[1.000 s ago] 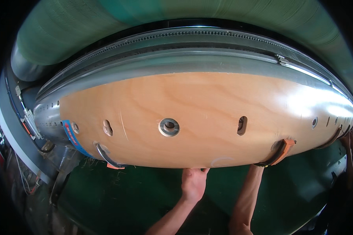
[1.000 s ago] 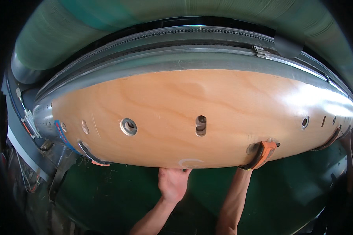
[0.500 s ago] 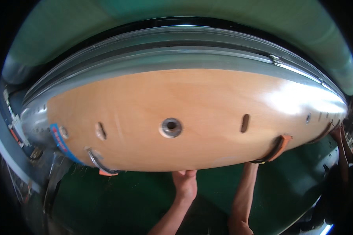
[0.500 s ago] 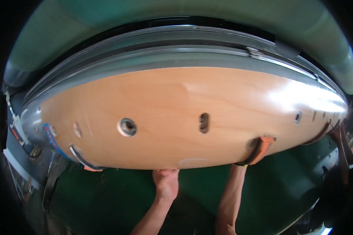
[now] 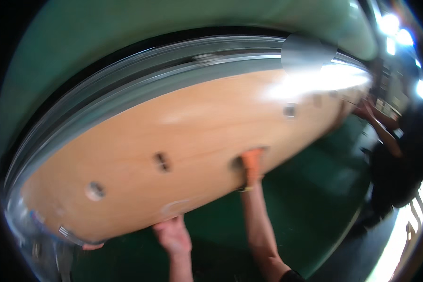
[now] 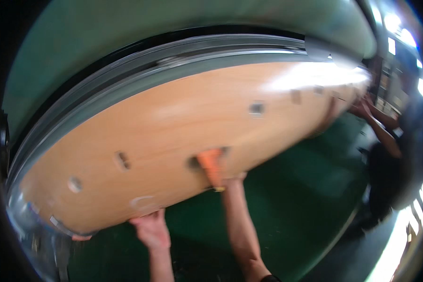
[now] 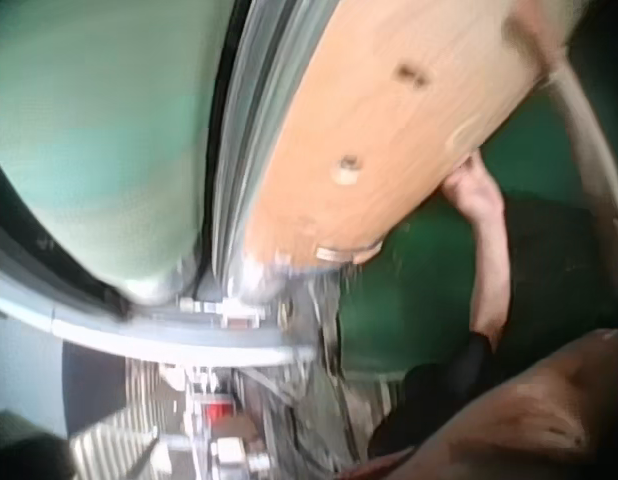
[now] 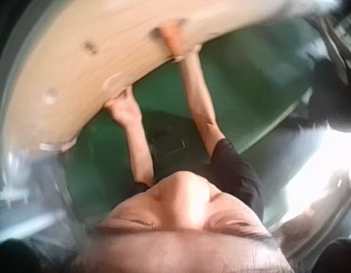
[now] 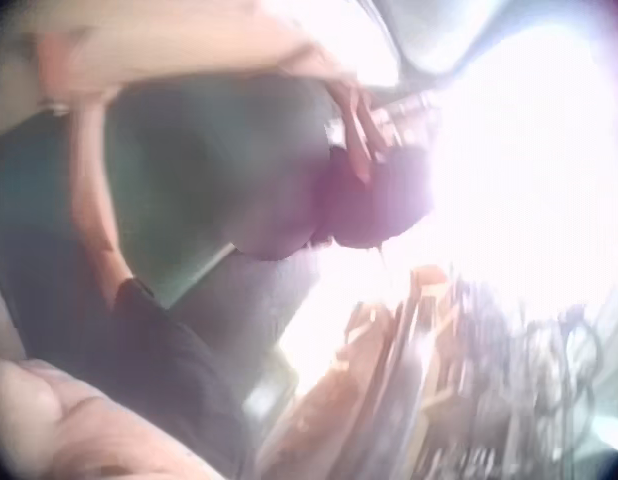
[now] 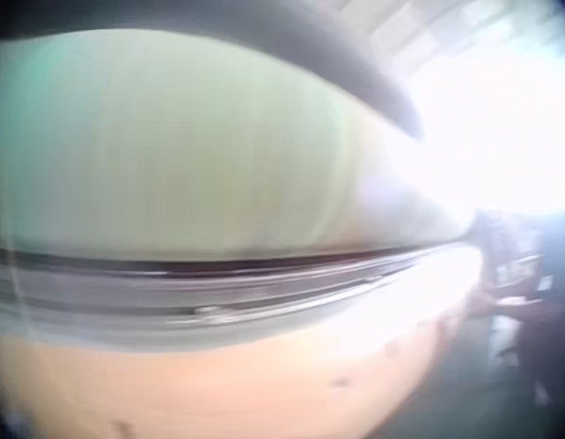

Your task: The person positions a large cylindrical wooden object onto a machine and secures it using straps and bolts. They use a wrench to tighten the bolts, ensuring the object is firmly attached to the machine.

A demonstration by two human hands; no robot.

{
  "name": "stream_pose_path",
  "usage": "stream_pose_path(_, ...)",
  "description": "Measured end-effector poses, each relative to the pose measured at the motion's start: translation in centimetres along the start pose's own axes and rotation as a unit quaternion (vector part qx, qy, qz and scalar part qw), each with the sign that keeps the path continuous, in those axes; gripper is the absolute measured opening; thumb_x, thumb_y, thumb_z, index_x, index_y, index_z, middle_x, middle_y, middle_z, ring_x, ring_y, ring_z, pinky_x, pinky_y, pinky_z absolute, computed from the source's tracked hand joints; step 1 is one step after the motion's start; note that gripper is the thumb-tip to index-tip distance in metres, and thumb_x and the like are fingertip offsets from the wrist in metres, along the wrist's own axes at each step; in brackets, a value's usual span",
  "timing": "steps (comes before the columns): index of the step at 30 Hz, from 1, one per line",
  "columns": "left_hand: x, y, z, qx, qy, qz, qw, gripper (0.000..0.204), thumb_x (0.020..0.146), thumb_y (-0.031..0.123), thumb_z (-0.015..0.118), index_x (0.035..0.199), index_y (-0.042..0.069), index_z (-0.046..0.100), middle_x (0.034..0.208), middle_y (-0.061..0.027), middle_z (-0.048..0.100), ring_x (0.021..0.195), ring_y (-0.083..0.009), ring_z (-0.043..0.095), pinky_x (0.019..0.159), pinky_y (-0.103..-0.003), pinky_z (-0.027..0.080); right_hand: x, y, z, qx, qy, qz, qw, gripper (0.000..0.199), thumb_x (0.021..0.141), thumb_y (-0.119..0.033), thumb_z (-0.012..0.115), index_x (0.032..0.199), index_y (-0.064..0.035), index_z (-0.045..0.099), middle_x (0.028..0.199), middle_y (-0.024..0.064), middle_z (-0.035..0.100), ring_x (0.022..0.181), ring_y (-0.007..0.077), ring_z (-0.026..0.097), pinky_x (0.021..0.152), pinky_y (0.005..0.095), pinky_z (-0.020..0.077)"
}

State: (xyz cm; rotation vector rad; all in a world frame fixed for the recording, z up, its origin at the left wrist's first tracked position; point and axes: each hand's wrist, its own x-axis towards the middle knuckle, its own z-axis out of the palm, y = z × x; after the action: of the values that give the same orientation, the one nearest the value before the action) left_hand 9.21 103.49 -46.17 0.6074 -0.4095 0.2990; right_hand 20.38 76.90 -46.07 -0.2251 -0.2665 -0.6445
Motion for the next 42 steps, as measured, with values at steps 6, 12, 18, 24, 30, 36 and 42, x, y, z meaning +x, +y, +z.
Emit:
stream_pose_path(6,1.2,2.5,0.3,0.029,0.016,0.016,0.999,0.086,0.092,0.061,0.052,0.151,0.006,0.023,0.152,-0.0171,0.029,0.140,-0.0316,0.031,0.117,-0.047,0.031,-1.8,1.9,4.0,0.161,0.058,0.137,0.976,0.069,0.094,-0.063,0.038,0.138,-0.0102,0.049,0.137,0.0128,0.055,0.122,0.0346,0.053,0.104,0.0524,0.0431)
stream_pose_path(12,-1.2,3.9,3.0,0.078,0.056,-0.016,0.995,0.096,0.078,0.060,0.070,0.145,0.001,0.035,0.145,-0.0180,0.042,0.132,-0.0351,0.041,0.112,-0.050,0.039,-4.3,0.3,5.4,0.148,0.134,0.109,0.974,0.064,0.095,-0.060,0.037,0.131,-0.0096,0.053,0.134,0.0116,0.057,0.119,0.0332,0.055,0.103,0.0502,0.0439)
stream_pose_path(18,-1.6,4.4,3.2,0.087,0.044,-0.015,0.995,0.095,0.076,0.060,0.072,0.143,0.000,0.039,0.142,-0.0167,0.046,0.128,-0.0349,0.045,0.108,-0.048,0.044,-5.5,0.0,6.1,0.142,0.136,0.126,0.972,0.060,0.097,-0.056,0.037,0.130,-0.0087,0.053,0.133,0.0099,0.058,0.120,0.0293,0.055,0.103,0.0476,0.0448)
stream_pose_path(24,-1.3,2.9,3.4,0.080,0.046,-0.022,0.996,0.093,0.079,0.059,0.069,0.145,0.003,0.035,0.146,-0.0159,0.041,0.133,-0.0349,0.040,0.112,-0.050,0.038,-5.2,-1.3,5.9,0.121,0.131,0.139,0.974,0.058,0.098,-0.054,0.036,0.131,-0.0089,0.052,0.133,0.0089,0.057,0.120,0.0276,0.055,0.104,0.0456,0.0443)
stream_pose_path(30,-0.7,2.6,2.8,0.084,0.065,0.002,0.994,0.091,0.090,0.064,0.052,0.149,0.001,0.024,0.149,-0.0181,0.035,0.137,-0.0308,0.036,0.115,-0.045,0.034,-5.8,-0.5,6.8,0.093,0.174,0.136,0.971,0.060,0.097,-0.056,0.037,0.133,-0.0095,0.051,0.135,0.0106,0.055,0.122,0.0279,0.053,0.106,0.0474,0.0419)
stream_pose_path(36,-2.5,1.2,2.5,0.084,0.059,-0.018,0.995,0.098,0.083,0.065,0.061,0.149,0.002,0.026,0.152,-0.0178,0.030,0.139,-0.0314,0.032,0.116,-0.049,0.032,-6.1,-3.8,4.8,0.100,0.076,0.108,0.986,0.052,0.100,-0.042,0.037,0.130,-0.0020,0.051,0.125,0.0175,0.059,0.114,0.0336,0.059,0.102,0.0500,0.0470)
stream_pose_path(42,-4.1,2.2,3.5,0.091,0.057,-0.022,0.994,0.093,0.077,0.061,0.072,0.143,0.004,0.037,0.144,-0.0135,0.042,0.135,-0.0295,0.040,0.114,-0.049,0.035,-8.3,-4.8,5.6,-0.016,0.050,0.090,0.995,0.048,0.101,-0.052,0.037,0.131,-0.0164,0.051,0.128,0.0035,0.056,0.116,0.0242,0.056,0.099,0.0435,0.0467)
